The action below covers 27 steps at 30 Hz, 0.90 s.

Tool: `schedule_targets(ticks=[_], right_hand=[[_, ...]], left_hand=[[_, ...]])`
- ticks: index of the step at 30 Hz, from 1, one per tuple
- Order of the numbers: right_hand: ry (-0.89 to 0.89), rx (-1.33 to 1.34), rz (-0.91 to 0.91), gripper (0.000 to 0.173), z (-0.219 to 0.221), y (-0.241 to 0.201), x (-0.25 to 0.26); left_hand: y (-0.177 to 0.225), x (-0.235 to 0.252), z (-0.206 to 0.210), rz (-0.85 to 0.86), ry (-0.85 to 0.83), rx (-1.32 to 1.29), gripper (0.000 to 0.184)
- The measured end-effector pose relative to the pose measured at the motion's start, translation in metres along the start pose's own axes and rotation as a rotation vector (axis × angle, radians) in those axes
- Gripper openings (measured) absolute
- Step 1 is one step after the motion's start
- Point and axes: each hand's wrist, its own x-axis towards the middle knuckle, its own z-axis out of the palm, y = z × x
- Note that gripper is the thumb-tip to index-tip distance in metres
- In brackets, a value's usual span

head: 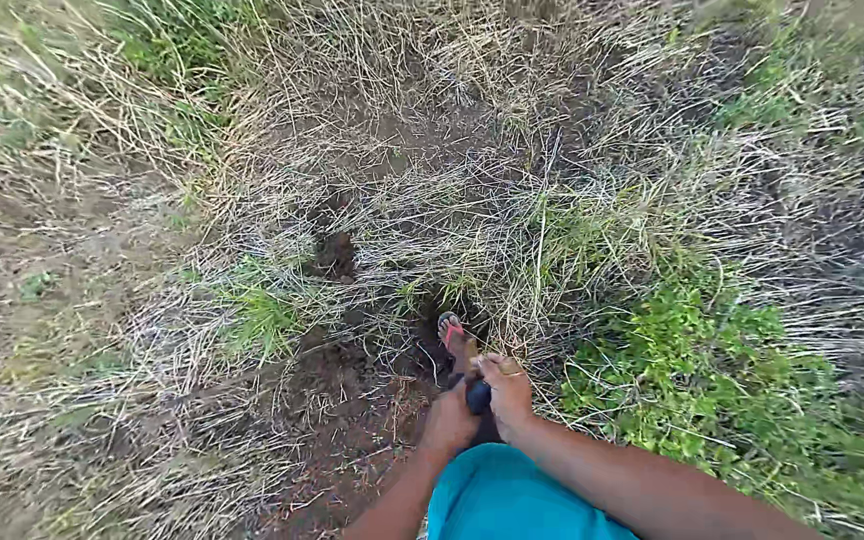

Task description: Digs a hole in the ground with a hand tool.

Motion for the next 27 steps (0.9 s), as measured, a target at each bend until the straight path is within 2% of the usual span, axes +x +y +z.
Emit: schedule_targets(ticks=[3,5,7,10,13,19,23,27], right_hand=[[0.086,-0.007,0.069,0.024,-0.051,-0.011,-0.006],[0.188,0.026,0.132,0.03,-0.094,-0.011,-0.002],[0.301,0.068,0.157,0.038,-0.135,-0.007,0.004],[0.477,0.104,0.128,0.043,-0.171,-0.002,0.015],[0.534,0.1,0.07,0.041,-0.176,-0.008,0.026],[0.541,0.091,0.03,0.052,-0.15,-0.026,0.036],[0.571,0.111,0.052,0.056,-0.137,-0.05,0.057],[0.57,0.039,0.087,0.051,-0.124,-0.061,0.084]], left_hand=[[0.045,-0.011,0.04,0.015,-0.062,-0.012,0.079],[0.068,-0.01,0.078,0.133,-0.138,-0.083,0.09],[0.084,-0.001,0.113,0.287,-0.29,-0.157,0.103],[0.104,0.012,0.142,0.401,-0.46,-0.188,0.117],[0.119,0.017,0.146,0.384,-0.457,-0.189,0.114],[0.135,0.019,0.118,0.194,-0.329,-0.062,0.108],[0.154,0.035,0.092,0.18,-0.351,-0.065,0.108],[0.162,0.06,0.069,0.146,-0.399,-0.024,0.111]])
